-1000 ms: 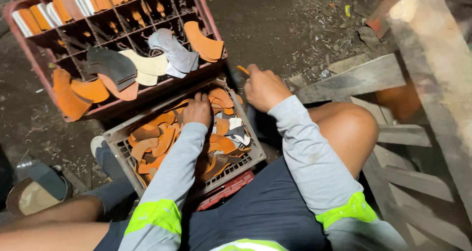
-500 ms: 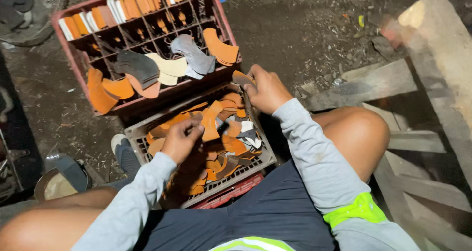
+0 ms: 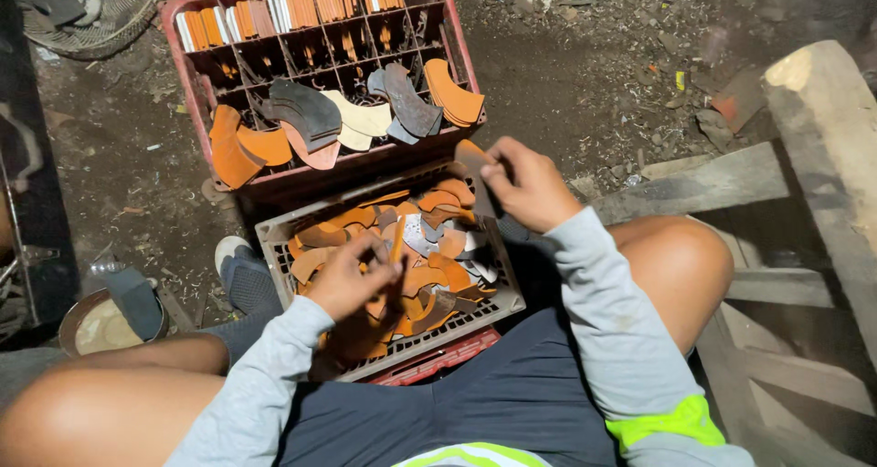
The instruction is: The person sits on the ground and sorts curved orange and gray shoe parts from a lower crate into a red crate with compartments. They pick up individual pieces, inspect them, and place them into the upper crate, repeating the process throughout the clip.
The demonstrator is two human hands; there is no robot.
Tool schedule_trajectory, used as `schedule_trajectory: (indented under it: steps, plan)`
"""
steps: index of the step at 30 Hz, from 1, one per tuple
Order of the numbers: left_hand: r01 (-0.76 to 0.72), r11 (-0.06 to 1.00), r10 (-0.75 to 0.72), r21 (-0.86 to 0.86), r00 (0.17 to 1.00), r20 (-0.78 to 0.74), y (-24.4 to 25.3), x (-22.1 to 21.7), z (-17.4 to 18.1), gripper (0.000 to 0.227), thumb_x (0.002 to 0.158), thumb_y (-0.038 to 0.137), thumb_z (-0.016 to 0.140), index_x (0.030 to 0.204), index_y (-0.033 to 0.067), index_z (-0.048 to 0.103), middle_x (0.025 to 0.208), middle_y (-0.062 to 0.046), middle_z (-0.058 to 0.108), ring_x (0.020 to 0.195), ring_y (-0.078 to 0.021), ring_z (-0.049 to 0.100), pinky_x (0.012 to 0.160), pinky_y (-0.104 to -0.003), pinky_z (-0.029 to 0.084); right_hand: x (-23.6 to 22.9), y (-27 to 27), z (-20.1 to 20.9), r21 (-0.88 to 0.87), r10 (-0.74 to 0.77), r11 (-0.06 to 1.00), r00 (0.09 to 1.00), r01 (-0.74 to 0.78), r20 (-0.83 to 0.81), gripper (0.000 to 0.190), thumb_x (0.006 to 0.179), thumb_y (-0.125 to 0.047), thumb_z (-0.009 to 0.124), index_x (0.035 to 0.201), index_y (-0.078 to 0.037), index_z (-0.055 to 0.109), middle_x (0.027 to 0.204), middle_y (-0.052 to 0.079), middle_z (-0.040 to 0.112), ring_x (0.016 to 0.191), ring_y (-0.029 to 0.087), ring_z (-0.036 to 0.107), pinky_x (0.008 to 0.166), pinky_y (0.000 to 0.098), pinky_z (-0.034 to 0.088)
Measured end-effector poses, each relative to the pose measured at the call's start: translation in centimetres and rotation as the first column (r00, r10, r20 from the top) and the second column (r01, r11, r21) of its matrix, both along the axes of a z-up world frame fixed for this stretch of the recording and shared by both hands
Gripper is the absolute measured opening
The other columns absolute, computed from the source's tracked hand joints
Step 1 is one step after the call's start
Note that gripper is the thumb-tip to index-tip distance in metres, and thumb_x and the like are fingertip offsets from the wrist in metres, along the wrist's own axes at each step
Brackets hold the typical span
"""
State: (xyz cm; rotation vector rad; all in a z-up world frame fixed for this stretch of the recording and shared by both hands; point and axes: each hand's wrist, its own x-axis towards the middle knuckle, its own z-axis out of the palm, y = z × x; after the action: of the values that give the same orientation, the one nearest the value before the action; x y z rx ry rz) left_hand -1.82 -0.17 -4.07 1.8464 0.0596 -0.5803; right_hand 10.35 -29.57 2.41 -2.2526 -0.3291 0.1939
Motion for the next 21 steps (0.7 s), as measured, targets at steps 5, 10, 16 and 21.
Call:
schedule_trajectory:
  steps: [5,10,16,21]
  plan:
    - [0.209,0.881,-0.273,0.425,0.958,0.094,-2.2,-1.0,-2.5,0.031,0.084,0.032,0.078,0.085,0.0057,0.062,0.092,-0.013,0.066,0.076,-0.0340,0.070,0.067,-0.046,0.056,-0.3,-1.4,1.4,-0.024,-0.042,0.999,0.999,0.041,-0.023,0.018,0.092,-0.017,0.068,0.098,-0.002,0.060,0.075,0.012,0.066,0.066,0.024,0.064,0.064,0.0373,0.052]
    - [-0.093,0.753,-0.225,0.652,0.894,0.388,-3.0,3.6,-7.7,0.017,0.087,0.013,0.067,0.102,0.0062,0.066,0.096,-0.016,0.065,0.090,-0.0386,0.068,0.073,-0.051,0.057,-0.1,-1.7,0.8,-0.059,0.014,0.998,0.999,-0.016,-0.036,0.018,0.091,-0.017,0.068,0.100,-0.002,0.060,0.076,0.017,0.067,0.068,0.033,0.068,0.065,0.0414,0.053]
    - [-0.170,0.425,-0.547,0.889,0.734,0.402,-4.1,9.1,-13.9,0.010,0.089,0.012,0.061,0.099,0.0097,0.064,0.094,-0.008,0.062,0.084,-0.0287,0.068,0.062,-0.039,0.058,0.5,-2.0,-0.7,-0.128,0.107,0.987,0.994,-0.102,0.030,0.021,0.091,-0.015,0.066,0.105,-0.001,0.059,0.086,0.027,0.068,0.087,0.049,0.066,0.073,0.0529,0.052]
    - [-0.102,0.478,-0.651,0.873,0.626,0.430,-2.8,7.8,-13.8,0.022,0.086,0.011,0.060,0.108,0.0115,0.061,0.106,-0.008,0.063,0.088,-0.0272,0.065,0.064,-0.039,0.057,0.9,-2.1,-1.3,-0.137,0.119,0.984,0.993,-0.115,0.019,0.021,0.089,-0.014,0.065,0.103,0.001,0.058,0.087,0.029,0.068,0.088,0.050,0.066,0.076,0.0549,0.051]
